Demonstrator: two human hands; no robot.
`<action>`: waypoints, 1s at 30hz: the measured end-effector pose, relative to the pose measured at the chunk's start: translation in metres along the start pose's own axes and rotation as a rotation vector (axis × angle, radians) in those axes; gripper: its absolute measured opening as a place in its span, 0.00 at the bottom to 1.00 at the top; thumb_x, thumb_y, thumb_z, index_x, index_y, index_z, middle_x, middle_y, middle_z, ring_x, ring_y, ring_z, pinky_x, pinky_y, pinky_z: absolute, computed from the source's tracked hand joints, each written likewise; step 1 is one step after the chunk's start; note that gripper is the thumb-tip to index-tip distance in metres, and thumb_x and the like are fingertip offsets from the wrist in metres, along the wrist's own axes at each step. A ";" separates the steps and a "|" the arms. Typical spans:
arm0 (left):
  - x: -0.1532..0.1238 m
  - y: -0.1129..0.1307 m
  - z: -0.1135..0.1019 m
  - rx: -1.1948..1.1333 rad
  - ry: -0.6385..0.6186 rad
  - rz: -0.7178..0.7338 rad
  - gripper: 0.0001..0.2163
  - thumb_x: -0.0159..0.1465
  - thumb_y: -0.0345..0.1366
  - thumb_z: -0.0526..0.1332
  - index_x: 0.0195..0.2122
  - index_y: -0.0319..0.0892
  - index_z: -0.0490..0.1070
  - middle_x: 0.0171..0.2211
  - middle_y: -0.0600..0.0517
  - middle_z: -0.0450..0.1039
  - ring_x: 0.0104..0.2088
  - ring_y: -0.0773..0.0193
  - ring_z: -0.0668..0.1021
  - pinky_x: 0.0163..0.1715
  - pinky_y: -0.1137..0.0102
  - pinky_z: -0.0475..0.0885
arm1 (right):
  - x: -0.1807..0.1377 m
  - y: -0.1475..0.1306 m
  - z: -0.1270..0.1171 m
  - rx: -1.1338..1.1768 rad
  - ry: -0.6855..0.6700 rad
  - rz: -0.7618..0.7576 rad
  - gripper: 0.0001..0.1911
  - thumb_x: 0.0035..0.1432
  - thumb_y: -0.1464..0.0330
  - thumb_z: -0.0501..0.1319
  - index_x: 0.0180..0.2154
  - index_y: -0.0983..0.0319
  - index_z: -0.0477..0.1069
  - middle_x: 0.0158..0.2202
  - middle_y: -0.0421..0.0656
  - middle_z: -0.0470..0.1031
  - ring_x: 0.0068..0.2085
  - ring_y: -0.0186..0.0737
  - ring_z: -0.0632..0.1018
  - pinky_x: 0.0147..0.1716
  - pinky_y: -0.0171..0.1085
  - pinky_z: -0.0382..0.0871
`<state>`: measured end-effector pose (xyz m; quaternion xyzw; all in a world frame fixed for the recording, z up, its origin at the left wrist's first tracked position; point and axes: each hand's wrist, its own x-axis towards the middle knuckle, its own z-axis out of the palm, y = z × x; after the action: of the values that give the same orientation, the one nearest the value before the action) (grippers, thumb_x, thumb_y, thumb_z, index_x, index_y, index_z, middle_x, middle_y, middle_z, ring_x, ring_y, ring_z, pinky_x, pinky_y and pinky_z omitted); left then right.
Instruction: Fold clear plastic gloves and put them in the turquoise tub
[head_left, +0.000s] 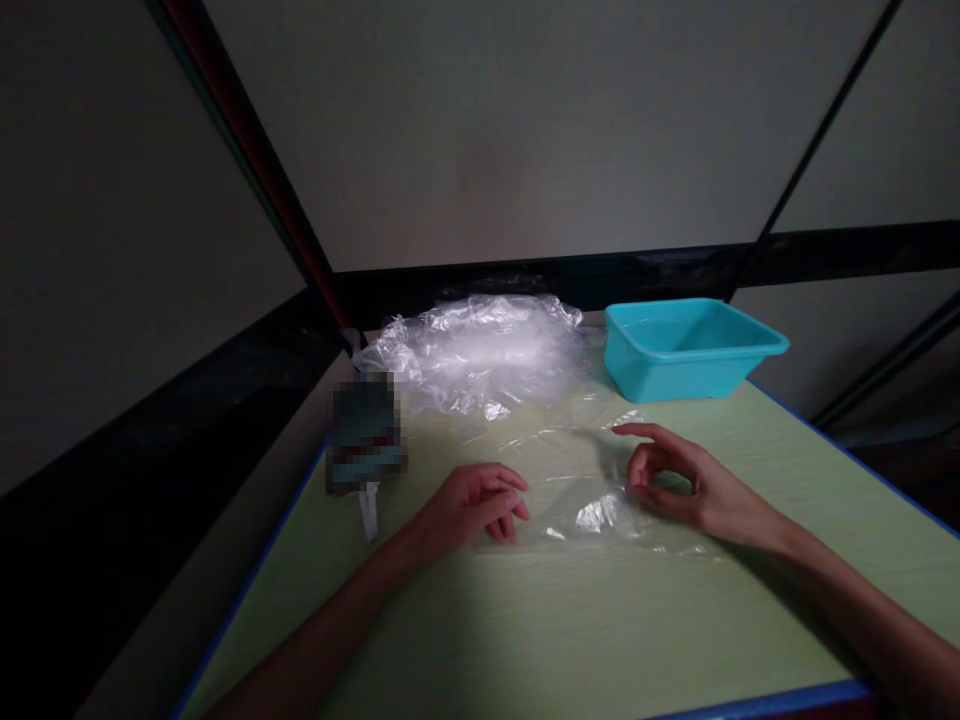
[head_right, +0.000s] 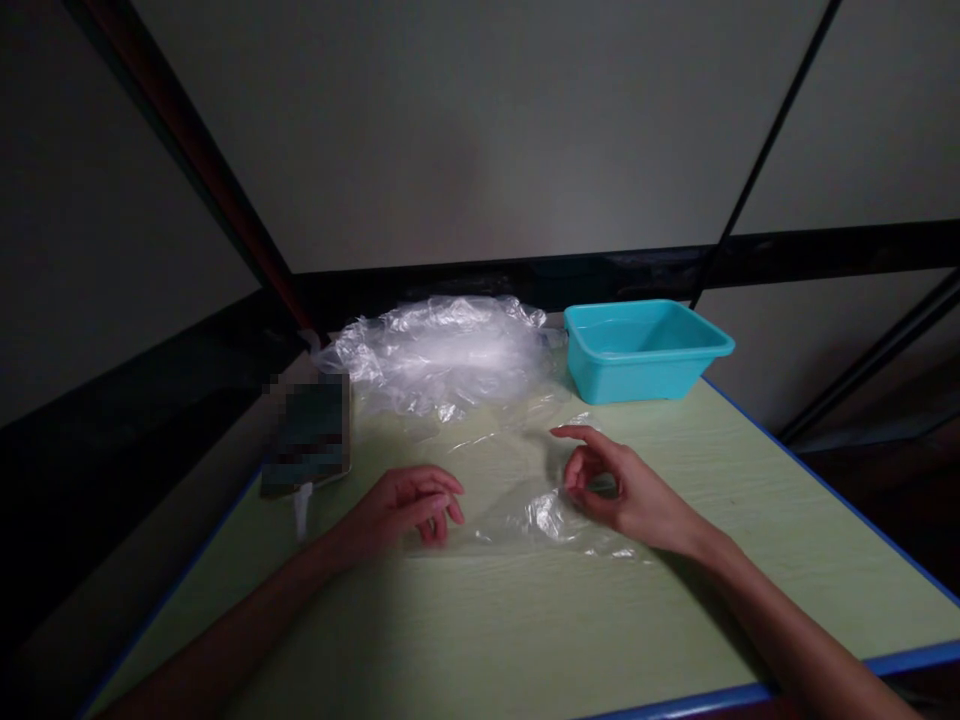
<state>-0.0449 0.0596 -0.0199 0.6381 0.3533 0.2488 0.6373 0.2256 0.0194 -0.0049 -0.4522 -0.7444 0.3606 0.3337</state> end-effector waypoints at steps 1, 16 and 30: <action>0.001 0.000 -0.001 0.010 0.013 0.016 0.12 0.55 0.42 0.58 0.34 0.37 0.66 0.28 0.50 0.73 0.20 0.70 0.73 0.19 0.75 0.68 | 0.000 0.000 0.000 -0.059 0.034 0.004 0.25 0.52 0.74 0.54 0.53 0.62 0.53 0.30 0.40 0.69 0.31 0.36 0.72 0.33 0.38 0.69; -0.033 0.022 0.052 1.124 -0.250 0.407 0.35 0.58 0.43 0.56 0.61 0.37 0.39 0.62 0.45 0.36 0.61 0.56 0.46 0.58 0.62 0.49 | -0.007 -0.003 0.021 -0.697 -0.377 -0.367 0.40 0.57 0.52 0.49 0.61 0.68 0.36 0.62 0.53 0.37 0.61 0.46 0.44 0.58 0.51 0.39; -0.021 0.016 0.076 1.230 -0.179 0.290 0.36 0.59 0.49 0.53 0.60 0.30 0.42 0.61 0.41 0.33 0.61 0.55 0.40 0.59 0.62 0.42 | -0.013 0.006 0.021 -0.731 -0.339 -0.341 0.41 0.56 0.51 0.48 0.61 0.68 0.35 0.62 0.52 0.34 0.61 0.47 0.42 0.58 0.48 0.42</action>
<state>0.0022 -0.0036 -0.0061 0.9470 0.2869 0.0298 0.1415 0.2152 0.0048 -0.0226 -0.3457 -0.9313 0.0826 0.0794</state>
